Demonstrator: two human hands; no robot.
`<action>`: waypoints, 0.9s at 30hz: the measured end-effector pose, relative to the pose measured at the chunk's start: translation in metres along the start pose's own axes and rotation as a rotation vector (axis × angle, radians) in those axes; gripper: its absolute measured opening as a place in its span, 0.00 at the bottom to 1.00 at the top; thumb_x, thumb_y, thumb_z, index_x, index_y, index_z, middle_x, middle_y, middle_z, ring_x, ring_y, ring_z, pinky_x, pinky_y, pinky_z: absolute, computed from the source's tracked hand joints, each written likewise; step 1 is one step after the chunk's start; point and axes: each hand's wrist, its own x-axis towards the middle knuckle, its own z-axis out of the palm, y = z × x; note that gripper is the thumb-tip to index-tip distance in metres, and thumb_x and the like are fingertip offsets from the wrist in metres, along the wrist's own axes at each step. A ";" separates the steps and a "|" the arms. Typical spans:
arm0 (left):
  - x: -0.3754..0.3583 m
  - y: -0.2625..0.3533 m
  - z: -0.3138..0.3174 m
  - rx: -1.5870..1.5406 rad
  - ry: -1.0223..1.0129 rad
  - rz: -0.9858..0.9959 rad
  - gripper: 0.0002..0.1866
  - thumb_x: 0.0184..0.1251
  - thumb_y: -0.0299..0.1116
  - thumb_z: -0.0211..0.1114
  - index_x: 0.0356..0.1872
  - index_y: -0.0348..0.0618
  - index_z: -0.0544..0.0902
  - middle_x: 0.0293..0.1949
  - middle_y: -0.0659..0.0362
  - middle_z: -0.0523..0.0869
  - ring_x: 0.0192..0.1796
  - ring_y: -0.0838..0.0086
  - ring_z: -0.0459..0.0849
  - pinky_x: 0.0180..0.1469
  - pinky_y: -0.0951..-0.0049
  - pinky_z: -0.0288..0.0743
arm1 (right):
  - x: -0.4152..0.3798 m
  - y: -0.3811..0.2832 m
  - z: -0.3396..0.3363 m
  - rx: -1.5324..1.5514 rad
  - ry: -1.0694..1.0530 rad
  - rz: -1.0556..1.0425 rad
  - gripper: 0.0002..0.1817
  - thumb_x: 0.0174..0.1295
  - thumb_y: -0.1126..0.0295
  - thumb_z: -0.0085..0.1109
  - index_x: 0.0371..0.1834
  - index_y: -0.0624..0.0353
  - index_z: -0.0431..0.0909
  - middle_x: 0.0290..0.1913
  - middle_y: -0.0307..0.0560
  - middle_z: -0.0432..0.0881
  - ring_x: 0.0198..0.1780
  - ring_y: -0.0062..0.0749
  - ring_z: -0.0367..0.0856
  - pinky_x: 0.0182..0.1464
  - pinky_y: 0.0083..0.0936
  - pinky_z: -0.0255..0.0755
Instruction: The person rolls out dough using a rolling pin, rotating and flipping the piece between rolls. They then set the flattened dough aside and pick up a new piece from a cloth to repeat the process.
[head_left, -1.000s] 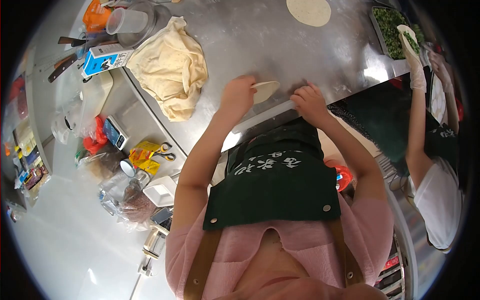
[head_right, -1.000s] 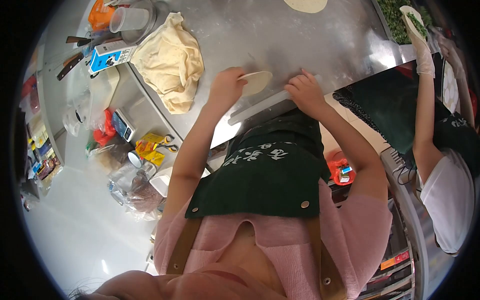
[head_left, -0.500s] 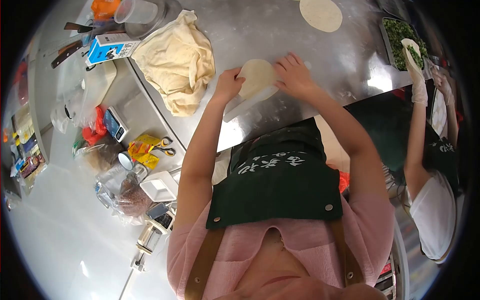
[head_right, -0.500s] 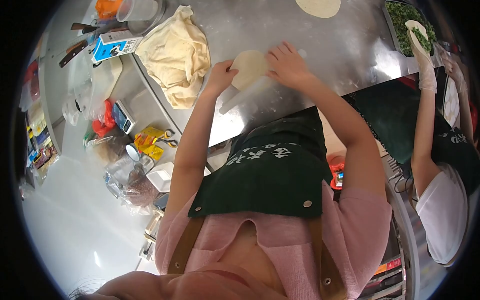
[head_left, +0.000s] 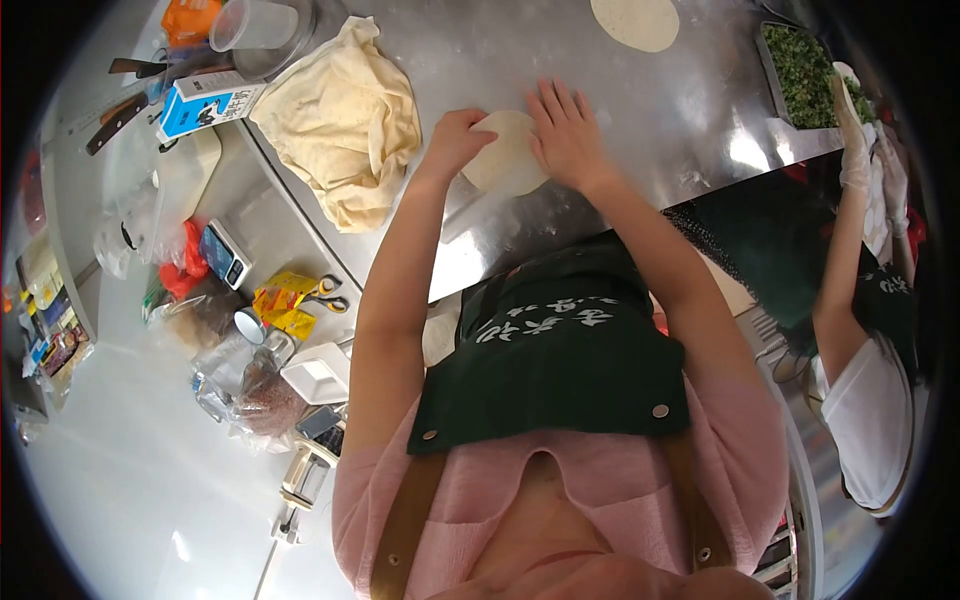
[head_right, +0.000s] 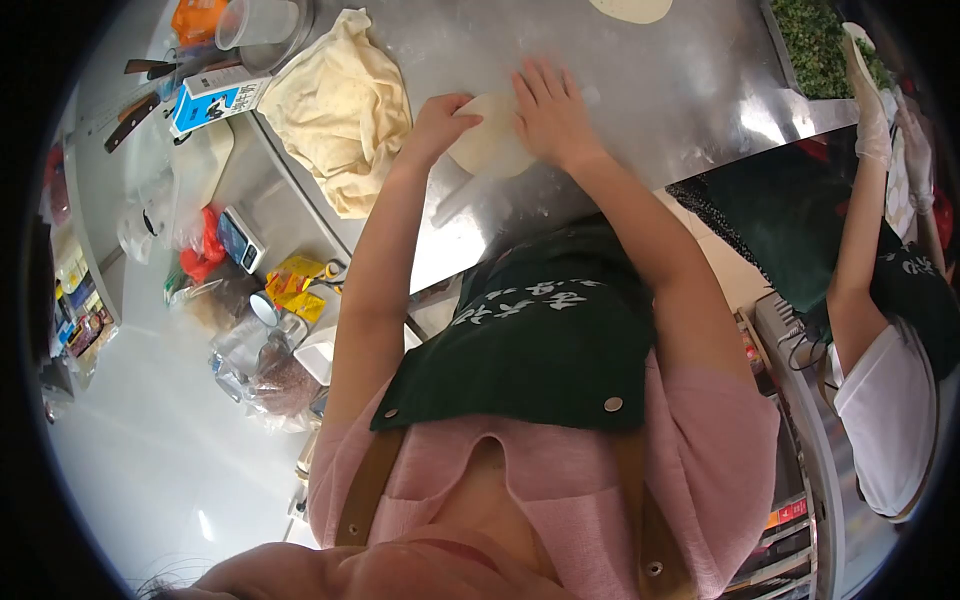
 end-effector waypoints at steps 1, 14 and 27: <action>0.001 0.001 -0.001 0.116 -0.021 0.011 0.18 0.53 0.32 0.70 0.45 0.32 0.85 0.36 0.50 0.88 0.39 0.68 0.85 0.44 0.69 0.76 | -0.010 0.004 -0.002 -0.003 -0.013 -0.014 0.30 0.64 0.57 0.53 0.67 0.61 0.67 0.72 0.54 0.63 0.74 0.46 0.58 0.72 0.50 0.51; -0.015 0.019 0.020 0.493 0.165 0.120 0.13 0.51 0.33 0.70 0.37 0.39 0.85 0.34 0.47 0.86 0.40 0.52 0.85 0.43 0.59 0.77 | -0.032 0.021 -0.016 0.091 -0.096 -0.165 0.32 0.60 0.54 0.60 0.65 0.58 0.68 0.73 0.54 0.60 0.75 0.47 0.55 0.74 0.49 0.49; -0.050 0.016 0.014 0.433 0.168 0.001 0.11 0.55 0.27 0.66 0.41 0.37 0.84 0.36 0.45 0.86 0.41 0.50 0.84 0.44 0.58 0.77 | -0.060 0.055 -0.064 0.227 -0.143 -0.293 0.18 0.42 0.70 0.71 0.40 0.51 0.79 0.43 0.40 0.78 0.53 0.37 0.74 0.69 0.43 0.61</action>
